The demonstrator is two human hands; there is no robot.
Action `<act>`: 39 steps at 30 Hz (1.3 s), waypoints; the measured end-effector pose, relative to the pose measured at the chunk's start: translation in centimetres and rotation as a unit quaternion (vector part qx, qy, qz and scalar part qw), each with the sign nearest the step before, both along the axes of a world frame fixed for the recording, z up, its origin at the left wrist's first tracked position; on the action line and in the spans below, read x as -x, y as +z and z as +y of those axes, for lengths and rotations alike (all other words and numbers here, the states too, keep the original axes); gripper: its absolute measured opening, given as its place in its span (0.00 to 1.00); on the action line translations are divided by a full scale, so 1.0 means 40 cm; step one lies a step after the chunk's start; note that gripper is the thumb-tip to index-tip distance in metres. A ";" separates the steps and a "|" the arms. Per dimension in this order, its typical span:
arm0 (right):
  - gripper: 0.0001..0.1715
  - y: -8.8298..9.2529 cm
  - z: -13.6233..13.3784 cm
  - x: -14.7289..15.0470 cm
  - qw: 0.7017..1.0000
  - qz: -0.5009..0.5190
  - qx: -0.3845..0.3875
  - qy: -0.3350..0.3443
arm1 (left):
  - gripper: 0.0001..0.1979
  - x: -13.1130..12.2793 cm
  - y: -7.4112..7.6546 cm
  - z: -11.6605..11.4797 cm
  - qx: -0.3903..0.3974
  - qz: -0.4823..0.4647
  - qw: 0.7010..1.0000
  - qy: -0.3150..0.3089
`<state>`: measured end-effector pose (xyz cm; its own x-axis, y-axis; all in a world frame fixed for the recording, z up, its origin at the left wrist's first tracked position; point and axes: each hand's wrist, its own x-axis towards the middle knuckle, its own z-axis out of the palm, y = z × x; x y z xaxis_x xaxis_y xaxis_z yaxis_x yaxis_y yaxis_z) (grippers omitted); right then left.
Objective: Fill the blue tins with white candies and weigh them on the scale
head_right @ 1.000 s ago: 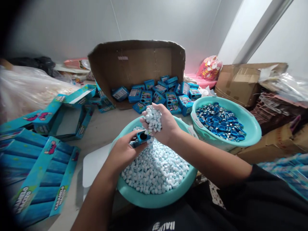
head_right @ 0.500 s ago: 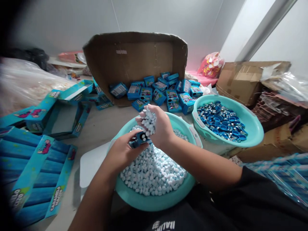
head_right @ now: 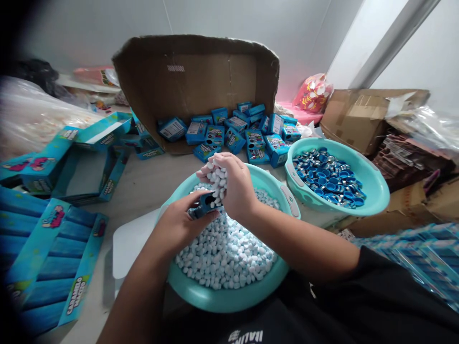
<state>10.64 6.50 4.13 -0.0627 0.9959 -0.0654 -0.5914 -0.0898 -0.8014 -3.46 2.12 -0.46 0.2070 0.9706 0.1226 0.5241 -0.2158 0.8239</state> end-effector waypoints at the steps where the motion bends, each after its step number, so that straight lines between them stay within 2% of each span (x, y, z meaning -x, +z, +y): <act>1: 0.09 0.000 -0.003 0.001 1.000 -0.004 -0.009 0.003 | 0.18 0.000 0.000 -0.001 0.000 0.000 1.000 0.003; 9: 0.12 -0.013 -0.008 0.007 0.994 -0.044 -0.096 0.030 | 0.18 -0.001 0.001 0.002 0.002 -0.005 1.000 0.002; 14: 0.18 -0.030 -0.007 0.007 0.974 -0.101 -0.196 0.052 | 0.16 -0.004 0.008 0.001 0.024 0.015 1.000 0.012; 17: 0.22 -0.022 -0.011 0.001 0.963 -0.135 -0.228 0.057 | 0.16 -0.003 0.007 0.000 0.028 0.019 0.999 0.017; 19: 0.24 -0.010 -0.011 -0.021 0.951 -0.184 -0.244 0.052 | 0.18 -0.002 0.002 0.000 0.028 0.019 0.999 0.024; 21: 0.22 -0.002 -0.003 -0.065 0.924 -0.282 -0.258 0.020 | 0.19 -0.001 -0.003 0.000 0.021 0.011 0.999 0.030; 23: 0.19 -0.010 0.014 -0.125 0.880 -0.410 -0.240 -0.002 | 0.18 0.001 -0.009 0.000 0.011 -0.006 0.999 0.035; 24: 0.19 -0.020 0.025 -0.156 0.857 -0.469 -0.212 0.011 | 0.18 0.001 -0.012 0.000 0.010 -0.014 0.999 0.039; 26: 0.22 -0.049 0.040 -0.210 0.812 -0.560 -0.134 0.099 | 0.18 0.002 -0.017 0.000 0.012 -0.025 0.999 0.047; 29: 0.21 -0.084 0.027 -0.242 0.763 -0.608 -0.088 0.200 | 0.20 0.002 -0.023 0.001 0.014 -0.029 0.998 0.052; 33: 0.24 -0.082 -0.038 -0.209 0.719 -0.628 -0.084 0.286 | 0.18 0.000 -0.024 0.002 0.019 -0.027 0.998 0.057; 35: 0.26 -0.075 -0.059 -0.186 0.714 -0.625 -0.049 0.311 | 0.19 -0.002 -0.022 0.002 0.024 -0.026 0.997 0.062; 36: 0.27 -0.075 -0.064 -0.176 0.722 -0.615 -0.023 0.317 | 0.19 -0.002 -0.020 0.002 0.027 -0.025 0.997 0.064; 37: 0.27 -0.078 -0.065 -0.168 0.734 -0.598 0.005 0.322 | 0.19 -0.003 -0.019 0.002 0.029 -0.024 0.997 0.064; 39: 0.26 -0.093 -0.064 -0.153 0.779 -0.531 0.076 0.325 | 0.17 -0.003 -0.017 0.005 0.029 -0.025 0.997 0.062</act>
<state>16.74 3.94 0.41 -0.3813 0.7521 -0.5376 0.6073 -0.2347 -0.7590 -3.35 2.30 -1.15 0.0805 0.9941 0.0729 0.5018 -0.1036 0.8588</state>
